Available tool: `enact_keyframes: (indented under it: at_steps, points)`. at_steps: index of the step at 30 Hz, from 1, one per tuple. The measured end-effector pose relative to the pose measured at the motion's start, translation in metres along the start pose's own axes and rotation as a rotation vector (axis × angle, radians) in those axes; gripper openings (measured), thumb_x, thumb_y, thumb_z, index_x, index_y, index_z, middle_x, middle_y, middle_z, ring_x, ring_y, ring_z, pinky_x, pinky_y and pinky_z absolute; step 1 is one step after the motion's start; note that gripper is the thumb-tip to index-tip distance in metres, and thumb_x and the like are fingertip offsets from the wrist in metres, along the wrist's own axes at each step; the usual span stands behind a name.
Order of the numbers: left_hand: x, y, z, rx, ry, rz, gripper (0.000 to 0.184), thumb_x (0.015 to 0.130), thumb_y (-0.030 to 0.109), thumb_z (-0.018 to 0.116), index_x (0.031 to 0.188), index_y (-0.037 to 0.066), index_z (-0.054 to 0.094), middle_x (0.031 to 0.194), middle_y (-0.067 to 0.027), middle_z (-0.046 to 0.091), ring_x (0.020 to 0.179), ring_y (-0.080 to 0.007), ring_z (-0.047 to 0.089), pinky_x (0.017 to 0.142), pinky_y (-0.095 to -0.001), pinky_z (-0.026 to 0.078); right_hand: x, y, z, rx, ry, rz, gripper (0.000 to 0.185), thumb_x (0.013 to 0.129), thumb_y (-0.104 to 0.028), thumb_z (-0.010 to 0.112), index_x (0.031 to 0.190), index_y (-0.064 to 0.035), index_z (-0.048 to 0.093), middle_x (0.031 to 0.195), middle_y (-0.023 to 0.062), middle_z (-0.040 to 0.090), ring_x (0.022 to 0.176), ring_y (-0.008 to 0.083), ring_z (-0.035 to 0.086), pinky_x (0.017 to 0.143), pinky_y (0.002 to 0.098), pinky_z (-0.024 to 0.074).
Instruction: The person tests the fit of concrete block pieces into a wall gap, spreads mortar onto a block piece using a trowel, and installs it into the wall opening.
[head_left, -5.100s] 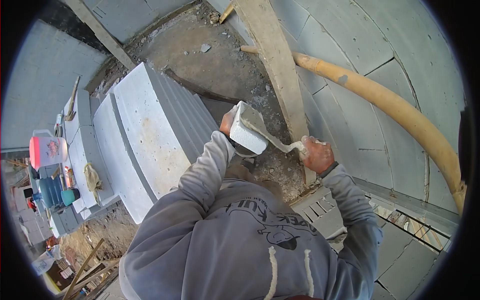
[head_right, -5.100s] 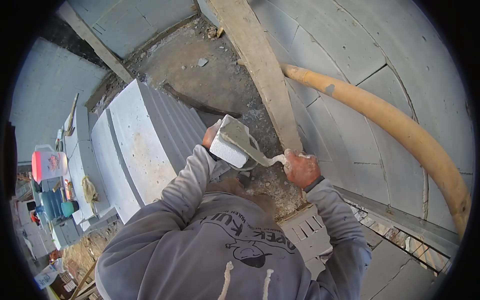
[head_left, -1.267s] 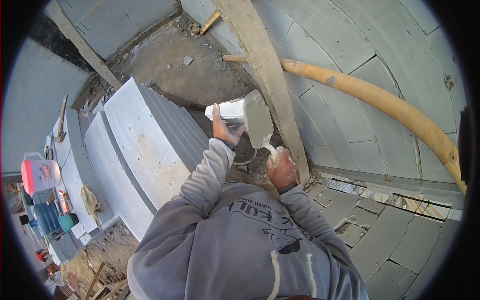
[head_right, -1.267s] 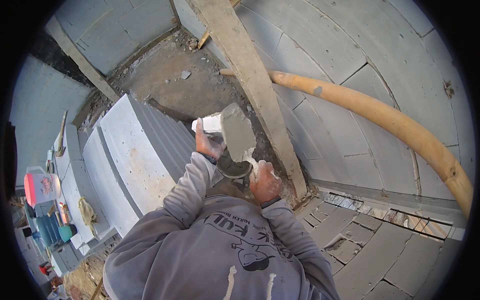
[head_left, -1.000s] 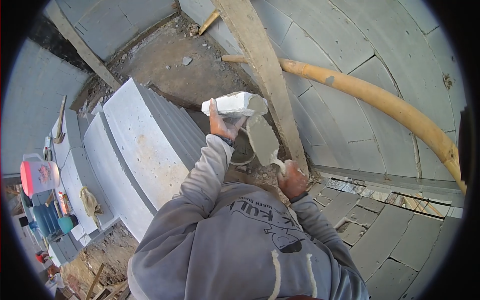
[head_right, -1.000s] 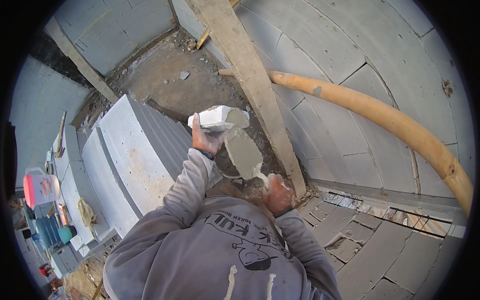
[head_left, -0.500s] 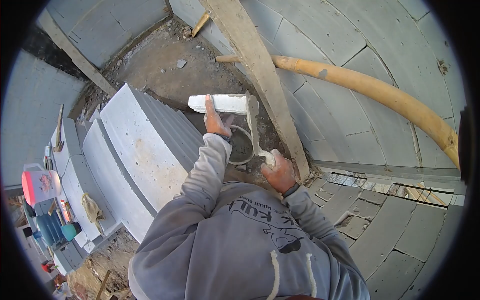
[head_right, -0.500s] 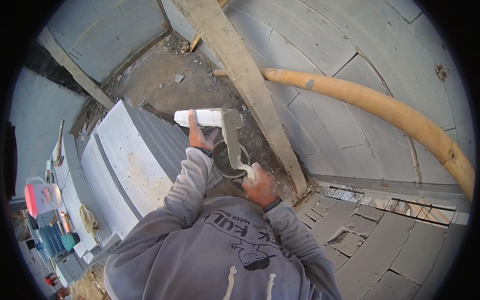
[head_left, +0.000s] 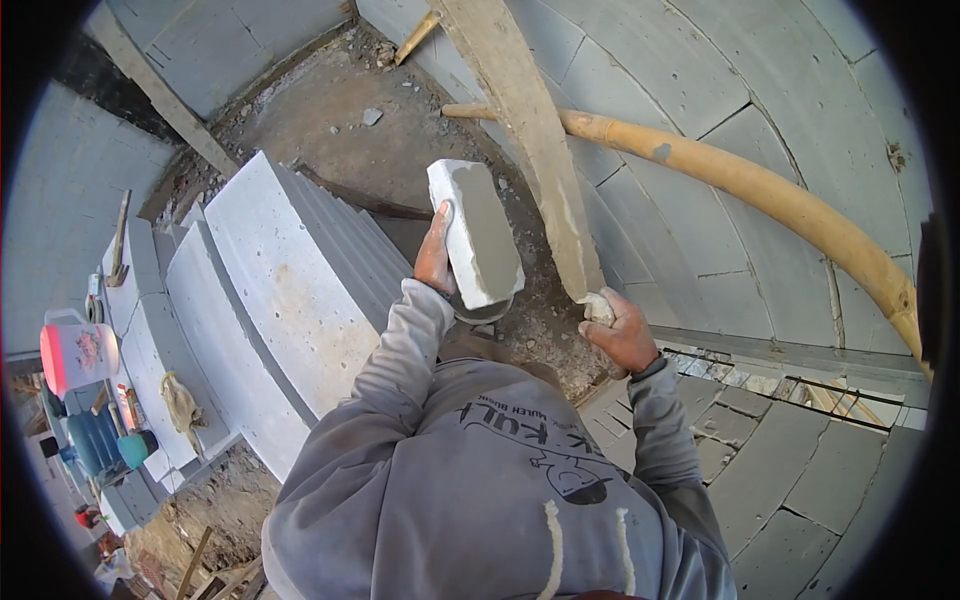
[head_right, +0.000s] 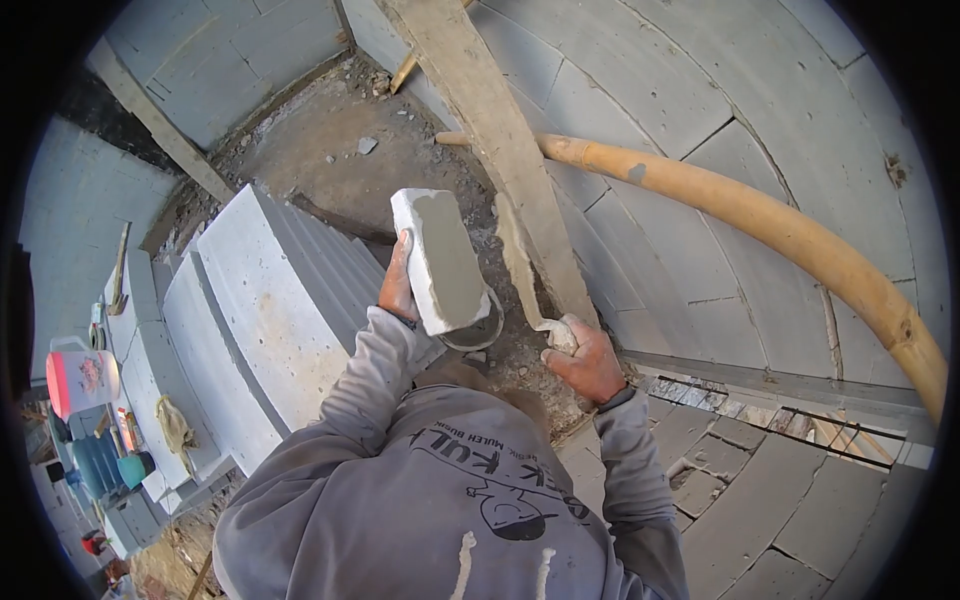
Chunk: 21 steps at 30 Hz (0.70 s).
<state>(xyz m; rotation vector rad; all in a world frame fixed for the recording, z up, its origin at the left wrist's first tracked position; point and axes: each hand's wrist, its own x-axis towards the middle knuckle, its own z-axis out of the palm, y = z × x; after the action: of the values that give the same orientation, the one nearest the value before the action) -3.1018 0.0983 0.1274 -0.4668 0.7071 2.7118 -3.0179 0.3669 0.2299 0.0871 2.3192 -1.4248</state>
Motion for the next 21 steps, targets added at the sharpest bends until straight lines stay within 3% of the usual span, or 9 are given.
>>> enact_keyframes:
  at_steps: [3,6,12,14,17,19,21]
  points:
    - [-0.009,-0.005,0.004,0.008,-0.033,-0.087,0.058,0.088,0.045,0.056,0.128,0.005,0.044,0.111,-0.0112,0.06,0.093,-0.0211,0.061,0.082,-0.0338,0.05,0.012,0.009,-0.007,-0.152,-0.029,-0.152,0.028,0.07,-0.018,0.066,0.088,0.0001,0.055,0.066,0.0116,0.053,0.059,0.0203,0.05,0.059,0.0337,0.0429]
    - [-0.017,-0.01,0.007,0.095,-0.033,-0.124,0.059,0.087,0.046,0.057,0.127,0.004,0.046,0.107,-0.0115,0.061,0.088,-0.0193,0.062,0.077,-0.0312,0.051,0.023,0.001,-0.016,-0.256,-0.132,-0.151,0.023,0.072,-0.011,0.066,0.09,0.0,0.055,0.069,0.0058,0.053,0.058,0.0127,0.052,0.054,0.0295,0.0431]
    - [-0.011,-0.014,-0.006,0.53,-0.13,-0.089,0.059,0.085,0.045,0.06,0.123,0.001,0.049,0.095,-0.0075,0.061,0.077,-0.0129,0.06,0.069,-0.0278,0.049,0.032,-0.007,-0.021,-0.328,-0.057,-0.187,0.029,0.068,-0.014,0.067,0.089,0.0018,0.055,0.07,0.0111,0.053,0.065,0.019,0.052,0.061,0.0334,0.0433]
    - [-0.013,-0.016,0.0,0.471,-0.107,-0.089,0.058,0.085,0.043,0.06,0.123,0.001,0.049,0.095,-0.007,0.061,0.077,-0.0125,0.06,0.068,-0.0275,0.048,0.031,-0.002,-0.013,-0.303,0.094,-0.211,0.032,0.066,-0.02,0.066,0.087,0.0022,0.055,0.074,0.0195,0.057,0.067,0.0319,0.057,0.064,0.039,0.045]
    - [-0.013,-0.015,0.008,0.427,-0.066,-0.093,0.056,0.085,0.039,0.062,0.124,0.002,0.048,0.096,-0.0069,0.061,0.078,-0.012,0.059,0.069,-0.027,0.048,0.035,0.022,0.002,-0.296,0.125,-0.15,0.034,0.066,-0.021,0.065,0.089,0.0032,0.055,0.077,0.022,0.059,0.074,0.0368,0.059,0.067,0.0407,0.0454]
    - [-0.013,-0.016,0.014,0.436,-0.048,-0.094,0.056,0.085,0.037,0.063,0.125,0.002,0.048,0.098,-0.0074,0.061,0.079,-0.0118,0.059,0.071,-0.0267,0.048,0.032,0.016,0.017,-0.296,0.108,-0.124,0.034,0.067,-0.021,0.064,0.089,0.0032,0.054,0.077,0.0223,0.059,0.074,0.0374,0.059,0.067,0.041,0.0452]
    - [-0.013,-0.023,0.021,0.62,-0.053,0.054,0.063,0.082,0.037,0.067,0.129,0.001,0.045,0.104,-0.0095,0.061,0.084,-0.0133,0.059,0.075,-0.0265,0.047,0.032,0.012,0.034,-0.313,0.119,-0.119,0.032,0.069,-0.02,0.062,0.089,0.0029,0.053,0.075,0.0221,0.058,0.071,0.0355,0.058,0.065,0.0416,0.0446]
